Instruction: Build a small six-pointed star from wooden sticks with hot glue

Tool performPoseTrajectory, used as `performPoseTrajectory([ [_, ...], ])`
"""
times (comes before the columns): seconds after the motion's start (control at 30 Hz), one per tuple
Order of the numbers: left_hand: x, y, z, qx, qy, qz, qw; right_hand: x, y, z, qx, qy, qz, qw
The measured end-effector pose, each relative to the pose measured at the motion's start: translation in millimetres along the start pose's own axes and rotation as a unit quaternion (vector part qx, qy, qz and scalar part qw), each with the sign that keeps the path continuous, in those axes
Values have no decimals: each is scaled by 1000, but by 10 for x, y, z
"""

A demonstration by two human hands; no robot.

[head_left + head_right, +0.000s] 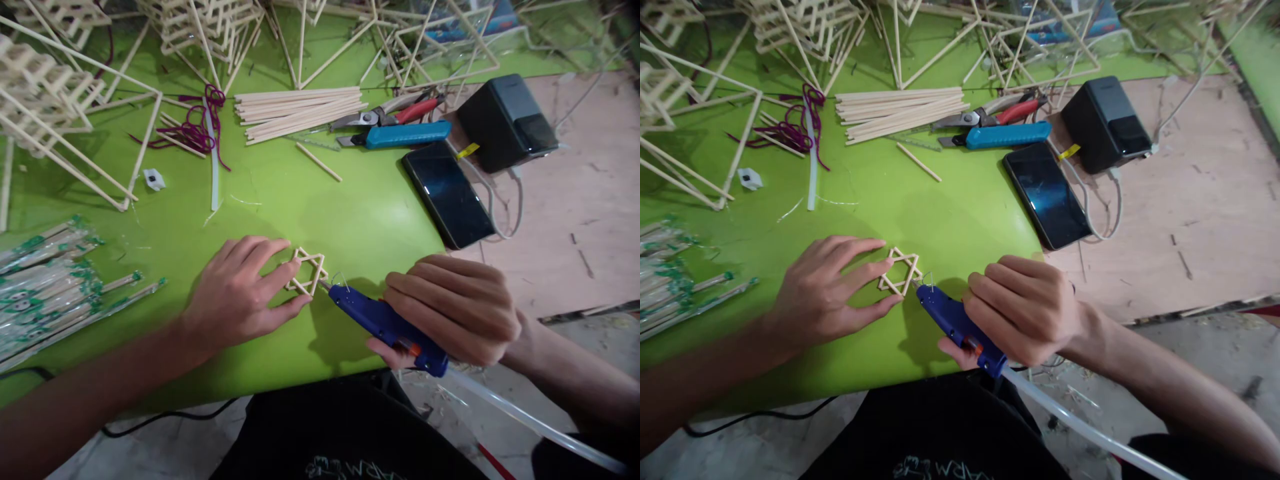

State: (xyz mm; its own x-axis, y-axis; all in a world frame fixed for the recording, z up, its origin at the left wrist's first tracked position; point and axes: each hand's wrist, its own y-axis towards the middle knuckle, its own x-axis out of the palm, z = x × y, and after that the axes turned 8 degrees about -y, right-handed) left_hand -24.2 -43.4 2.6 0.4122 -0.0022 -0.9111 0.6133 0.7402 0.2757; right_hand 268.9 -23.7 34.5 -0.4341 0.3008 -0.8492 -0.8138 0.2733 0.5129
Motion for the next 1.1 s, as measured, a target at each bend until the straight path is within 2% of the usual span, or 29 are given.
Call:
performPoseTrajectory([
  [1.1, 9, 0, -6, 11, 9, 2, 1000, 2, -55, -30, -3, -1, -10, 1000],
])
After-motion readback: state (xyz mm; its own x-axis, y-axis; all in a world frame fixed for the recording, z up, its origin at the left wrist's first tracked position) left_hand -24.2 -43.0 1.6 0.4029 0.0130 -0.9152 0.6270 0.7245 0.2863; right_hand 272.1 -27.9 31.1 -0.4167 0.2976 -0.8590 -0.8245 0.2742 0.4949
